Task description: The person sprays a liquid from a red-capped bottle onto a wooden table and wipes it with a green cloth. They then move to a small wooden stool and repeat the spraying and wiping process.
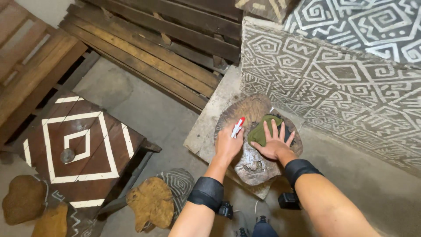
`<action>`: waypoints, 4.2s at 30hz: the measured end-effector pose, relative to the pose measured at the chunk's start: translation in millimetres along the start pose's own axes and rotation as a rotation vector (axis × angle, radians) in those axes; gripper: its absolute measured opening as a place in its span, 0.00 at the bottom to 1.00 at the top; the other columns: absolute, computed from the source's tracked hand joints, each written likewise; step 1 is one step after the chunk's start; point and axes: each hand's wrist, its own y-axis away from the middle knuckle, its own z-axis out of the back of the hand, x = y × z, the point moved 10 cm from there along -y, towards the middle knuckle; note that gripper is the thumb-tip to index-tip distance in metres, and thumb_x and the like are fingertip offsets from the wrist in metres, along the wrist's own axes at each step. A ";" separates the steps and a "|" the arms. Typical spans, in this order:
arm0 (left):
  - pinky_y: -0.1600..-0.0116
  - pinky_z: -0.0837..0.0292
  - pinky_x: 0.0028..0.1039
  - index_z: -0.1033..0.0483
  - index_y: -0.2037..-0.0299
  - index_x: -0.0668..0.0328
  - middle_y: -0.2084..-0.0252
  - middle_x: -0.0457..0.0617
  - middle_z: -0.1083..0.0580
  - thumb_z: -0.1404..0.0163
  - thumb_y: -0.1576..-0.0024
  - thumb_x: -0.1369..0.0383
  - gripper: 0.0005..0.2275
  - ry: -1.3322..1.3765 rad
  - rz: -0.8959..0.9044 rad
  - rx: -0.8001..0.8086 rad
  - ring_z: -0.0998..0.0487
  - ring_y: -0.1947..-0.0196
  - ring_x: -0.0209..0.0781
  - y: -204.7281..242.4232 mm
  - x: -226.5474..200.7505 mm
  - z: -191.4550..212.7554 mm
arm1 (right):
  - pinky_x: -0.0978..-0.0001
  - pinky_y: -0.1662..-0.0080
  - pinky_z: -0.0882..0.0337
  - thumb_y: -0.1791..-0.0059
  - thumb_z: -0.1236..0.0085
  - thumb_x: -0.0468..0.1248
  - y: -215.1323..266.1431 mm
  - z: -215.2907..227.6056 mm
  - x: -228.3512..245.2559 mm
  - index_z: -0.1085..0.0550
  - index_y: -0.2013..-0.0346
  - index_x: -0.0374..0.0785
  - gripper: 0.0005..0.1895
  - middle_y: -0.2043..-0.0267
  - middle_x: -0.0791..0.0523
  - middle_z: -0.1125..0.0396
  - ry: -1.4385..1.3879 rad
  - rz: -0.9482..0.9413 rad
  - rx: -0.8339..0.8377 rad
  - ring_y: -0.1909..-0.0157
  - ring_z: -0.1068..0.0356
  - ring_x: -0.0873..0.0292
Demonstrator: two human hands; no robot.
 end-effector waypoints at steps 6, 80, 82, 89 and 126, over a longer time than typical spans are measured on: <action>0.52 0.26 0.49 0.20 0.50 0.54 0.59 0.63 0.21 0.41 0.48 0.61 0.16 -0.020 -0.005 -0.023 0.20 0.56 0.65 1.9 13.5 -4.8 | 0.26 0.34 0.85 0.59 0.60 0.80 -3.1 0.8 0.3 0.73 0.23 0.59 0.62 0.18 0.59 0.88 0.003 -0.014 0.005 0.21 0.93 0.44; 0.65 0.26 0.28 0.20 0.55 0.63 0.69 0.50 0.22 0.39 0.46 0.70 0.10 0.396 -0.194 -0.341 0.23 0.73 0.37 -30.0 -1.7 47.8 | 0.29 0.30 0.73 0.50 0.52 0.59 -74.4 47.5 105.1 0.58 0.23 0.59 0.44 0.19 0.52 0.72 0.228 0.496 -0.186 0.21 0.78 0.35; 0.65 0.27 0.27 0.20 0.55 0.63 0.69 0.50 0.22 0.39 0.46 0.70 0.11 0.407 -0.193 -0.330 0.24 0.74 0.36 -32.3 -2.4 48.0 | 0.31 0.29 0.73 0.51 0.52 0.59 -84.7 43.3 95.1 0.58 0.23 0.60 0.45 0.19 0.54 0.71 0.187 0.510 -0.200 0.20 0.77 0.38; 0.67 0.29 0.25 0.19 0.58 0.62 0.73 0.46 0.23 0.39 0.44 0.68 0.08 0.396 -0.103 -0.244 0.27 0.75 0.32 -33.9 18.1 44.1 | 0.33 0.28 0.73 0.50 0.55 0.54 -101.0 66.5 53.3 0.61 0.22 0.61 0.44 0.18 0.59 0.72 0.068 0.258 -0.262 0.19 0.74 0.44; 0.71 0.30 0.23 0.19 0.55 0.65 0.72 0.43 0.25 0.43 0.39 0.69 0.08 0.611 -0.049 -0.025 0.27 0.78 0.29 -44.3 26.3 43.6 | 0.39 0.28 0.70 0.47 0.53 0.52 -89.4 51.2 97.1 0.60 0.23 0.53 0.43 0.19 0.49 0.72 0.164 0.369 -0.250 0.21 0.75 0.34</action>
